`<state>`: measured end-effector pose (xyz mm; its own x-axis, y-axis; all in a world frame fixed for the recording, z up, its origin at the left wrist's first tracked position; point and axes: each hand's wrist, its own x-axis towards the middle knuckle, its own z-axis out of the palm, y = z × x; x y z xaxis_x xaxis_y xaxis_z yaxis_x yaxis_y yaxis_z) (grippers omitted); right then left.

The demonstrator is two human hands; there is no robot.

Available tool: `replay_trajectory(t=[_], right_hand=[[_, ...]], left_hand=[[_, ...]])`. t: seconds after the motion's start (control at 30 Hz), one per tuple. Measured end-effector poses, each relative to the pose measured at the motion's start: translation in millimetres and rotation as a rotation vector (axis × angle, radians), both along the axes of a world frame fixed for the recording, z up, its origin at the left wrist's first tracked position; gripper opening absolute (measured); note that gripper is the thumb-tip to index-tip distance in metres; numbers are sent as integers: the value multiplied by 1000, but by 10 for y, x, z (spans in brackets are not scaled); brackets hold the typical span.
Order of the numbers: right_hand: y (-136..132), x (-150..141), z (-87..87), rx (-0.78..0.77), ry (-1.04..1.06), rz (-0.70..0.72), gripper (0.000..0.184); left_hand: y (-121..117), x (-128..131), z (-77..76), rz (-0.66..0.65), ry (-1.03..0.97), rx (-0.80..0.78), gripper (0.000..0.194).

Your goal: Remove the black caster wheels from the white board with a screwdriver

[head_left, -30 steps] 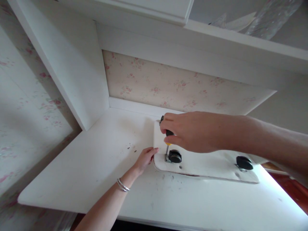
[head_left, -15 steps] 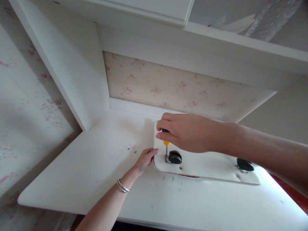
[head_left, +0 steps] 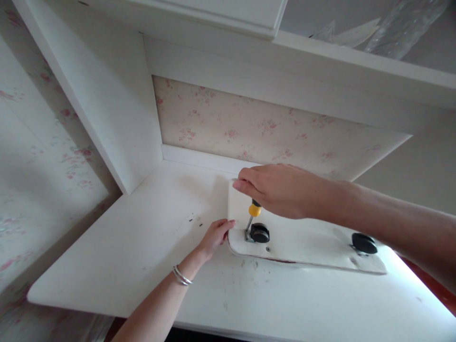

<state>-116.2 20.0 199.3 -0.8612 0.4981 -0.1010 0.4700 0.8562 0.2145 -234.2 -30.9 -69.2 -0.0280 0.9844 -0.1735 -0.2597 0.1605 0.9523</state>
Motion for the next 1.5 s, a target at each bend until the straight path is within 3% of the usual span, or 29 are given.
replay_trajectory(t=[0.1,0.17,0.33,0.47,0.6,0.7,0.77,0.9,1.07,1.17,1.3,1.4,1.5], right_hand=[[30,21,-45,162,-39,1,42],[66,55,-69,163,-39,55,32],[99,121,-35,-149,110,174,24],[103,184,18,-296,190,157,26],[117,260,46,-364,237,151,30],[97,306,69,-383,232,149,24],[72,337,73,-383,230,142,25],[-1,370,29,-302,274,117,28],[-113,324,-8,101,205,-118,42],[-109,325,33,61,146,-141,39],[-39,379,118,-135,82,60,29],[-42,381,143,-125,42,66,31],[-117,338,118,39,93,-23,37]], left_hand=[[6,11,-8,4,32,-4,47],[15,12,-12,15,65,-2,48],[0,-83,56,187,217,83,41],[-90,-173,326,336,312,206,33],[-134,-155,824,146,297,474,40],[-77,-108,1152,-97,239,511,39],[-21,-76,1261,-185,266,490,35],[74,7,1239,-109,258,443,30],[110,99,1161,86,431,422,44],[64,82,1212,43,444,466,39],[11,10,1291,-153,369,499,32],[39,-6,1288,-78,395,497,30],[82,33,1259,69,492,477,35]])
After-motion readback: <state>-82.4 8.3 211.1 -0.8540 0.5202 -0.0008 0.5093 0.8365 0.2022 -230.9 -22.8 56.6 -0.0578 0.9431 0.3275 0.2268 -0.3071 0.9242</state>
